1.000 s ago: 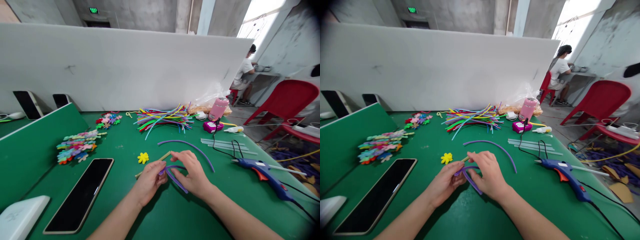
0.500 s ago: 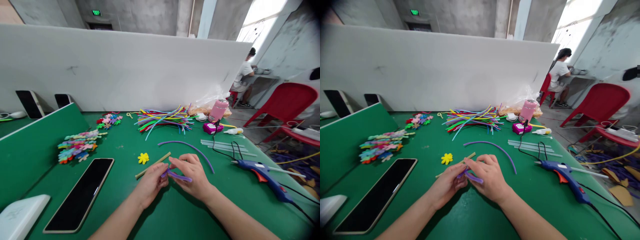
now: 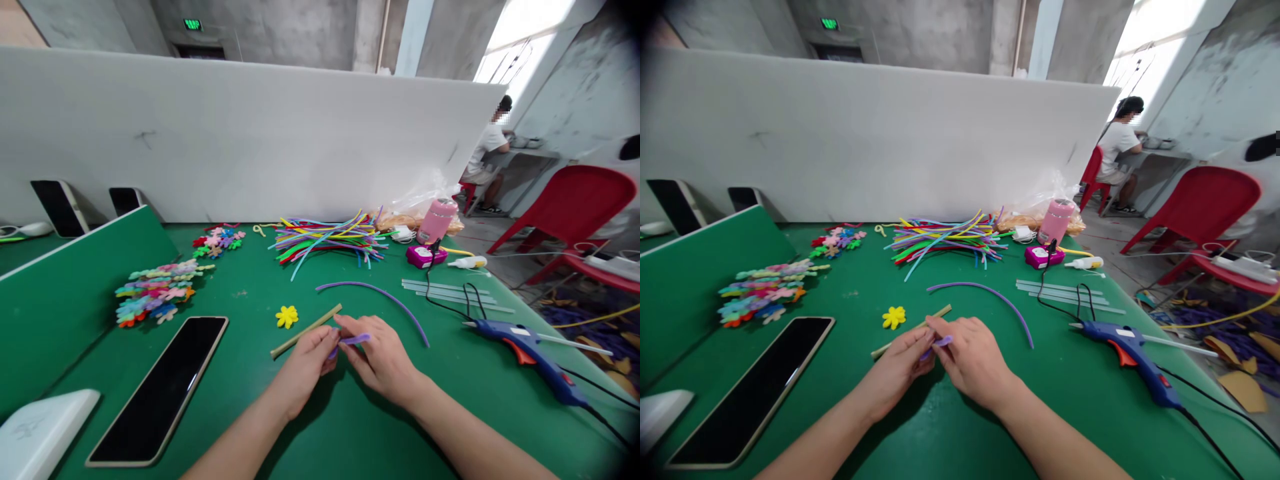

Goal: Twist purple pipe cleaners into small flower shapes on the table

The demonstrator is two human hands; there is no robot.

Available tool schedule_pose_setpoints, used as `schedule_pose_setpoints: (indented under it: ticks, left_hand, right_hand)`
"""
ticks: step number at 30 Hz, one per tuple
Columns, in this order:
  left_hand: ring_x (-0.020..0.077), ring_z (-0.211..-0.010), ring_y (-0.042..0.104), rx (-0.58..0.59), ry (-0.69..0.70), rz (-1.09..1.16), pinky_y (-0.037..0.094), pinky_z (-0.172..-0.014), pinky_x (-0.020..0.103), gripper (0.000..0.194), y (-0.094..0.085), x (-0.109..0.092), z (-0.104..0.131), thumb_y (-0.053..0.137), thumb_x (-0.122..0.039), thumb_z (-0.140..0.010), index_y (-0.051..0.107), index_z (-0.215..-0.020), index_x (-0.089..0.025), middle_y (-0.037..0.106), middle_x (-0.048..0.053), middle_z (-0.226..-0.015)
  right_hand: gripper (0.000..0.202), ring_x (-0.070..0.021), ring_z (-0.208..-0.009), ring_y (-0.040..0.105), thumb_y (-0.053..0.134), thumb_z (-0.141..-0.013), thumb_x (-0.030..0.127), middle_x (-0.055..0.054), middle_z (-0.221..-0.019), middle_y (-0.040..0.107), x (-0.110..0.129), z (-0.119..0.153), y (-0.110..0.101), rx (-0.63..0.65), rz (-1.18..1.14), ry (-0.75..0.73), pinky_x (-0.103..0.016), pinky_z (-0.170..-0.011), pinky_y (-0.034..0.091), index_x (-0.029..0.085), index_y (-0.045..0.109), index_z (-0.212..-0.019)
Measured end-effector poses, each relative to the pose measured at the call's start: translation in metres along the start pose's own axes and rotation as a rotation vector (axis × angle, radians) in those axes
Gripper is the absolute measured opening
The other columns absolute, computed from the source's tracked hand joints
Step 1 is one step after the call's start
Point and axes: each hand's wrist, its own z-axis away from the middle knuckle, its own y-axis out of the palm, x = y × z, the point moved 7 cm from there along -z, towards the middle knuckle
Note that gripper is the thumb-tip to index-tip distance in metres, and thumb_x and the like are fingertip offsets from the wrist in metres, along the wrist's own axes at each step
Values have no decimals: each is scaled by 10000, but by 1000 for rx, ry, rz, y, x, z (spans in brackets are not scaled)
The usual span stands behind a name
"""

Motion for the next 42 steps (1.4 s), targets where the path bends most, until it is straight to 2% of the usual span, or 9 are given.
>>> schedule_pose_setpoints:
  ticks: [3,6,13,21,24,29,32,38,42]
  left_hand:
    - [89,-561,289,-57,14,-83,255,-540,215,285,-1,-2,2,569,-436,-754,527,-704,-158,343,-61,-602]
    - [102,-573,307,-90,88,-192,268,-541,226,287,-1,-7,3,524,-442,-777,498,-687,-171,344,-57,-611]
    - [117,-571,345,-82,376,-639,270,-542,250,307,6,-33,10,420,-325,-853,412,-581,-183,376,-41,-589]
    - [102,-532,340,-52,140,-296,271,-505,237,293,-1,-12,3,440,-358,-843,431,-610,-181,375,-51,-543]
    - [98,-522,303,-38,169,-368,249,-489,232,278,1,-17,4,446,-330,-842,431,-609,-181,363,-56,-546]
    - [111,-574,343,16,318,-596,283,-536,233,240,12,-37,11,444,-269,-844,454,-622,-178,403,-40,-602]
    - [114,-577,356,18,316,-590,292,-545,234,243,12,-38,12,450,-275,-841,458,-617,-180,411,-36,-603]
    - [103,-522,316,-50,119,-284,251,-488,232,266,3,-15,5,494,-368,-805,460,-620,-179,367,-55,-544]
    - [90,-524,313,-66,93,-150,244,-489,227,233,0,-9,4,527,-340,-789,475,-642,-168,380,-55,-558]
  right_hand:
    - [370,-198,-804,571,452,-857,178,-74,-897,630,-9,2,1,-42,-163,126,-353,-731,440,189,379,-1219]
    - [373,-165,-797,568,468,-847,179,-32,-865,601,-21,6,9,-37,-466,329,-324,-758,445,221,394,-1209]
    - [376,-109,-640,513,564,-789,276,20,-724,531,-29,9,27,-21,-1094,683,-235,-599,404,207,439,-1138]
    - [360,-117,-682,532,555,-803,233,19,-744,550,-31,8,21,-55,-1007,620,-262,-655,407,215,447,-1146]
    - [385,-102,-642,517,589,-766,222,30,-718,541,-31,8,22,-69,-1074,676,-238,-614,395,204,458,-1128]
    - [432,-78,-551,501,685,-634,217,43,-644,545,-33,12,33,-72,-1392,911,-206,-548,370,167,508,-1024]
    - [422,-66,-511,491,704,-604,212,52,-612,544,-32,14,38,-73,-1489,980,-197,-529,359,165,522,-982]
    - [470,-101,-571,514,712,-637,304,40,-641,544,-32,9,32,-86,-1355,866,-226,-550,356,183,488,-1033]
    - [483,-103,-559,498,685,-667,366,43,-626,531,-35,10,34,-51,-1267,847,-231,-546,351,174,472,-1056]
